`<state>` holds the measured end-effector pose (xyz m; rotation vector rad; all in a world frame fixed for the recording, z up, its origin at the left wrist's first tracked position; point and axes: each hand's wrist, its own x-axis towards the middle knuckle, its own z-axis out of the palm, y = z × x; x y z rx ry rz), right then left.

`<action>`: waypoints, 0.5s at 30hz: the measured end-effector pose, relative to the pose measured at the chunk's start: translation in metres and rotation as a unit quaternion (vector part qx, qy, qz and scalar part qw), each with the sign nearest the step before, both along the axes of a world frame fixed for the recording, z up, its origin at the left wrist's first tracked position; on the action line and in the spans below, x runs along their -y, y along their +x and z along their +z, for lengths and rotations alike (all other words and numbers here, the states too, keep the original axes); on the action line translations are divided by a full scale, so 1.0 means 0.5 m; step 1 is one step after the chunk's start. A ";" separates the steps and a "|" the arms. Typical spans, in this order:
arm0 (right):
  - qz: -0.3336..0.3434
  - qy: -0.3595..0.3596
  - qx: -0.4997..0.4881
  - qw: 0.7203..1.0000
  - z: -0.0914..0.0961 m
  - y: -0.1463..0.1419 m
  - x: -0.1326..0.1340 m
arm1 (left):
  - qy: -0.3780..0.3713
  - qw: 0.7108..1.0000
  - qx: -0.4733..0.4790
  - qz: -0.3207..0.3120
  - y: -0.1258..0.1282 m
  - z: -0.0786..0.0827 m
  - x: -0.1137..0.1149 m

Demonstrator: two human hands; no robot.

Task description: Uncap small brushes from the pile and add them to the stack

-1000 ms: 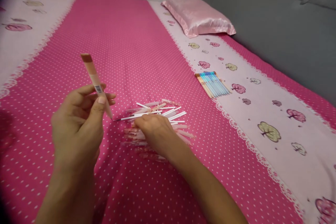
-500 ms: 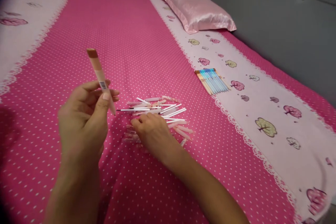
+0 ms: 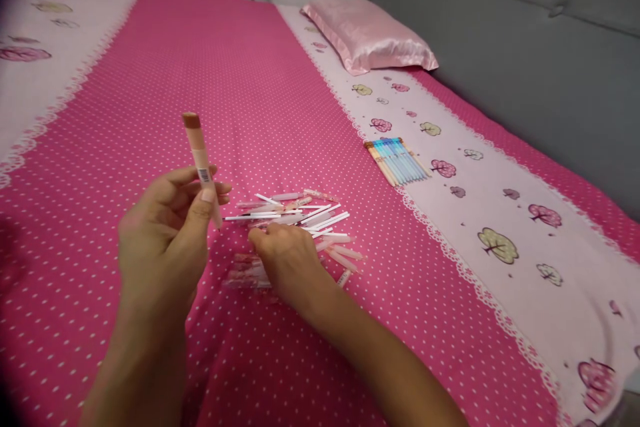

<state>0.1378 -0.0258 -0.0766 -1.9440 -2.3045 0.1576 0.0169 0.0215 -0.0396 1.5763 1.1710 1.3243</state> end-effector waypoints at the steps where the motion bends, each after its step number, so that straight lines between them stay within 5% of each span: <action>1: 0.000 0.001 -0.004 1.000 0.000 0.001 -0.001 | -0.002 1.000 0.001 -0.001 0.000 0.000 0.000; 10: -0.032 -0.082 -0.030 0.996 0.014 -0.006 -0.011 | -0.006 1.000 -0.020 -0.014 0.005 -0.004 0.003; 15: -0.031 -0.030 -0.079 0.996 0.007 0.000 -0.004 | 0.007 0.998 -0.054 -0.020 0.006 -0.006 0.003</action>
